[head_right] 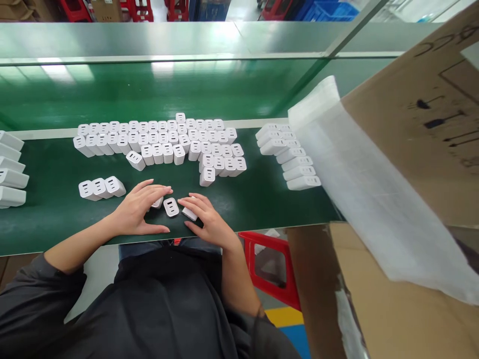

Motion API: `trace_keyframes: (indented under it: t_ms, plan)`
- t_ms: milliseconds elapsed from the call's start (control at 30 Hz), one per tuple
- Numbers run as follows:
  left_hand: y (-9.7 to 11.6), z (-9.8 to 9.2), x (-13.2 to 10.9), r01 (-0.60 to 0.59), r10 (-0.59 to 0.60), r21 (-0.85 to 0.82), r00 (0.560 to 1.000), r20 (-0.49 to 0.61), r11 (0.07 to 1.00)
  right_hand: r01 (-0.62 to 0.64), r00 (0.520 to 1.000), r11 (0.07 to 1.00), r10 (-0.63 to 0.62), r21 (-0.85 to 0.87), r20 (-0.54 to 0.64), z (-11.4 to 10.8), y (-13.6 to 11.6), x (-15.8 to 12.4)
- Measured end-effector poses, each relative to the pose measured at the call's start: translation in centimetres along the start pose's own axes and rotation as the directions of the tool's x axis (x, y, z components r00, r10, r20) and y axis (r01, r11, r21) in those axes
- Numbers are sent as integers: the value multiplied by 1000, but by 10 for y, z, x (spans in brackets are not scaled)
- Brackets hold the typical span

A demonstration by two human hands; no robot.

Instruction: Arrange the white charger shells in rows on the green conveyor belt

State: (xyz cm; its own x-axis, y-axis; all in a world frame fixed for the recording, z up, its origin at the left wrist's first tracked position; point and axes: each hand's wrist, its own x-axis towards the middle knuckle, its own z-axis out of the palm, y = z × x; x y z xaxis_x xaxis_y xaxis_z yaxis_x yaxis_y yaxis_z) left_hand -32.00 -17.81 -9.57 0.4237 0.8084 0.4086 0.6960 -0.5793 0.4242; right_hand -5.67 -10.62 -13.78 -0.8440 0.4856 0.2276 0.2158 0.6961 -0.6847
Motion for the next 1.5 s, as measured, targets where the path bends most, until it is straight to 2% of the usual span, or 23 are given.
trace_keyframes:
  t_ms: [100,200,300,400,500,600,700,800,967,1167,1267,1400,1500]
  plan:
    - [-11,-20,1,46,-31,-99,988,148,994,-8,999,1000,8,-7,46,-5,1,1]
    - [-26,-36,-2,144,-97,-121,939,331,982,-17,996,1000,18,-4,90,-10,0,2]
    - [-34,-42,-6,251,-173,-128,882,439,959,-95,995,995,95,-6,39,-14,0,3]
    - [-34,-38,-7,307,-202,-150,853,482,940,-167,980,985,170,36,-103,-11,0,6]
    - [-32,-34,-6,324,-210,-163,849,486,932,-81,957,962,148,260,-248,-2,0,10]
    - [-32,-32,-5,333,-216,-174,851,479,927,12,975,904,85,426,-207,7,0,16]
    - [-34,-30,-5,330,-209,-191,857,471,924,-56,995,935,82,351,-60,10,0,22]
    - [-35,-25,-6,325,-202,-195,858,472,925,-65,997,962,71,264,-13,9,-3,26]
    - [-32,-15,-5,274,-169,-179,876,451,945,-27,995,986,42,162,-88,18,-12,29]
    - [-28,-7,-1,229,-169,-117,907,386,966,14,981,985,20,170,-192,27,-14,34]
    - [-29,-9,1,209,-165,-72,906,389,975,23,973,987,15,161,-230,26,-11,33]
    - [-29,-15,3,151,-138,-6,916,377,988,-26,953,991,64,132,-296,27,-10,32]
    - [-25,-16,4,146,-149,35,924,352,989,-49,955,993,77,105,-285,27,-10,32]
